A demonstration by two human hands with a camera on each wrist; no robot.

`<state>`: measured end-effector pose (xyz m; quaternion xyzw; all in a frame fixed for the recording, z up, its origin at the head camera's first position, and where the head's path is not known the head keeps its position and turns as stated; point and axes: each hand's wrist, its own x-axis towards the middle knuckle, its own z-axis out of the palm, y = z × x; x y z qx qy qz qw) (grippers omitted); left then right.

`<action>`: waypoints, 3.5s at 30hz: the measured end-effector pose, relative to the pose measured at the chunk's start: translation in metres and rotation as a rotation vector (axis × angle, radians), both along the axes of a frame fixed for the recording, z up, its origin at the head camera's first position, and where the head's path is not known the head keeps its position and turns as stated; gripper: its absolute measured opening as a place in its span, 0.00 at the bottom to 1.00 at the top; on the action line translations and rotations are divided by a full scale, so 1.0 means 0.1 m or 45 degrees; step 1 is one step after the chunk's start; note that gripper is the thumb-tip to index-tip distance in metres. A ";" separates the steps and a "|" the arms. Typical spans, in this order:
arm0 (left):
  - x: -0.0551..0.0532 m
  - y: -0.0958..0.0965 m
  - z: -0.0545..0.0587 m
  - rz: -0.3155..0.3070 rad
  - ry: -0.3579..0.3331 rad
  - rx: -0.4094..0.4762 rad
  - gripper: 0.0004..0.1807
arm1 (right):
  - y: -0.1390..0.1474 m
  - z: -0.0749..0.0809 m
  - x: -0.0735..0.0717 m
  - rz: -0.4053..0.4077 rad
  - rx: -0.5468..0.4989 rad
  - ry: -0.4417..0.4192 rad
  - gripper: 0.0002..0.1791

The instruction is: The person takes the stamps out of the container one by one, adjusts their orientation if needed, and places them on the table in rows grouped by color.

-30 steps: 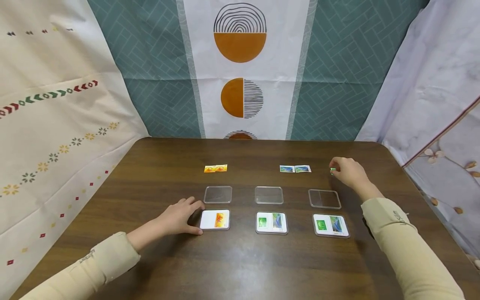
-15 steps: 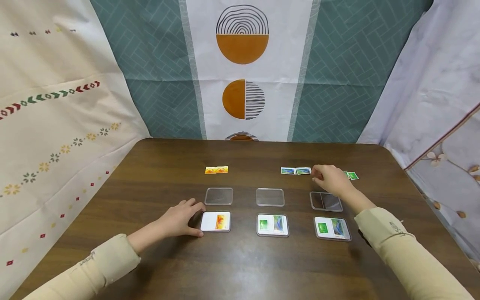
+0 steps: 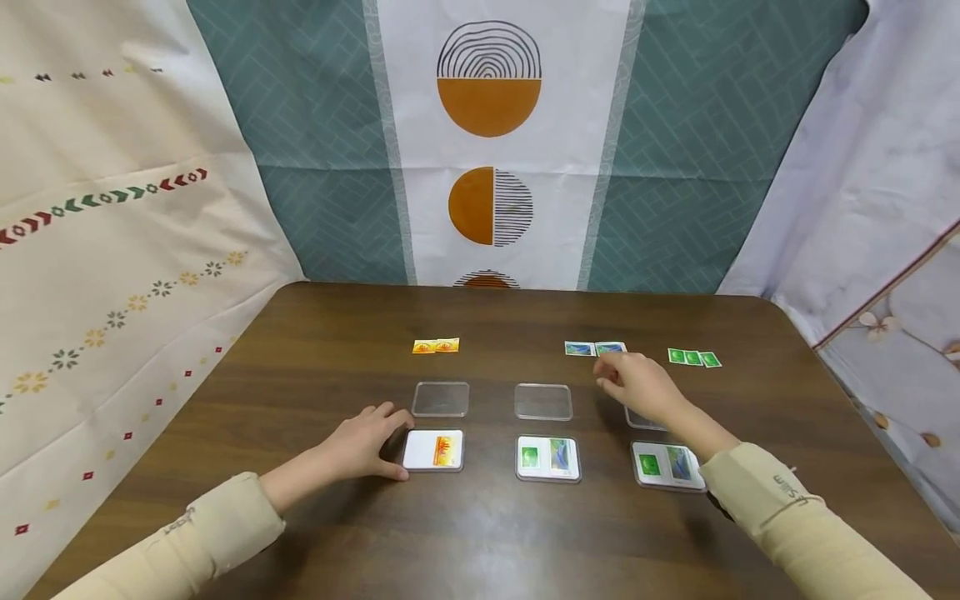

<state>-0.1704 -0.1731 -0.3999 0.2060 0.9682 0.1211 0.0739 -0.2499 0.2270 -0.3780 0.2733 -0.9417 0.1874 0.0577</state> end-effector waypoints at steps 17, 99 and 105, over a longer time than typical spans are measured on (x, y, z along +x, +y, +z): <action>-0.02 -0.03 0.05 0.024 0.014 -0.002 0.34 | -0.52 0.08 0.27 0.161 -0.086 0.016 0.05; -0.01 0.02 0.05 0.009 -0.035 -0.030 0.33 | -1.77 -0.11 0.55 0.345 -0.112 -0.224 0.06; -0.01 0.03 0.06 0.010 -0.048 -0.035 0.33 | -1.79 -0.11 0.54 0.327 -0.124 -0.260 0.06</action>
